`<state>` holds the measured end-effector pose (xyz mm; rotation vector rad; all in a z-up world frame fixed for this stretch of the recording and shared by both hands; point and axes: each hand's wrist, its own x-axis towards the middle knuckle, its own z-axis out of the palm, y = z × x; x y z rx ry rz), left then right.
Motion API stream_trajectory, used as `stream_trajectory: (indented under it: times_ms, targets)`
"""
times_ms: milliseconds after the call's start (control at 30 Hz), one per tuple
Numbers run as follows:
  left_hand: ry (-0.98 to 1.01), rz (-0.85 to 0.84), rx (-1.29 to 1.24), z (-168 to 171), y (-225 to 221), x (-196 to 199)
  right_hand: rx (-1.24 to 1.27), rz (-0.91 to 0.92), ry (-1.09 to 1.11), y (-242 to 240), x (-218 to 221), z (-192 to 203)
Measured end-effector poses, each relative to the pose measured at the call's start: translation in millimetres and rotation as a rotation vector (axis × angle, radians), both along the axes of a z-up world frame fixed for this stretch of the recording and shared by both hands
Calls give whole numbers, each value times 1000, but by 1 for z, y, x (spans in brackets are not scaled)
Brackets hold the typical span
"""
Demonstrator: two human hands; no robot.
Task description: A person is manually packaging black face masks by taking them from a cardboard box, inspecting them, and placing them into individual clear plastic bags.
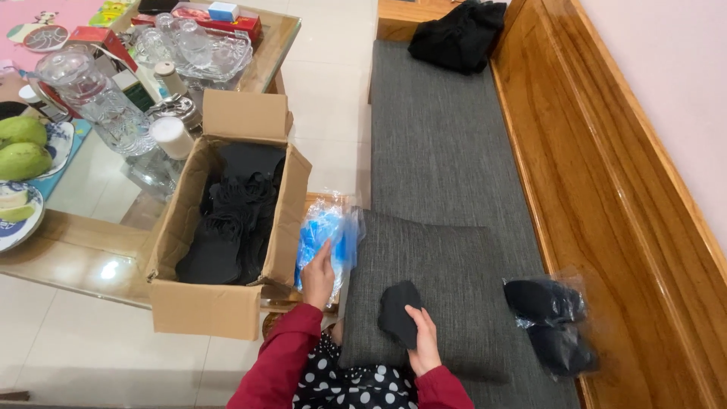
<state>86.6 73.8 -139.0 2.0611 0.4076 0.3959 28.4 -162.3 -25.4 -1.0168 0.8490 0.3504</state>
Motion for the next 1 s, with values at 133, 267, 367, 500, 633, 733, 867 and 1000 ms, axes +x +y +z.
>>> stream_trajectory:
  times_ms: [133, 267, 367, 500, 633, 733, 867, 1000]
  targets:
    - [-141, -203, -40, 47, -24, -32, -6, 33, -64, -5, -1, -10]
    - [-221, -491, 514, 26, -44, -62, 10, 21, -96, -11, -4, -9]
    - [-195, -632, 707, 19, -53, -89, -65, -32, -75, -19, -6, 6]
    - [82, -744, 672, 44, -55, -109, -187, -178, -205, -52, -4, -26]
    - [46, -634, 475, 56, -69, -103, -206, -219, -197, -56, -7, 11]
    - [-84, -480, 425, 42, -81, -93, -196, -207, -245, -48, -10, 25]
    - [-21, -391, 394, 17, -96, -85, -169, 12, -303, -34, -17, 27]
    - [-20, -339, 206, 4, -101, -83, -152, 242, -351, -27, -25, 22]
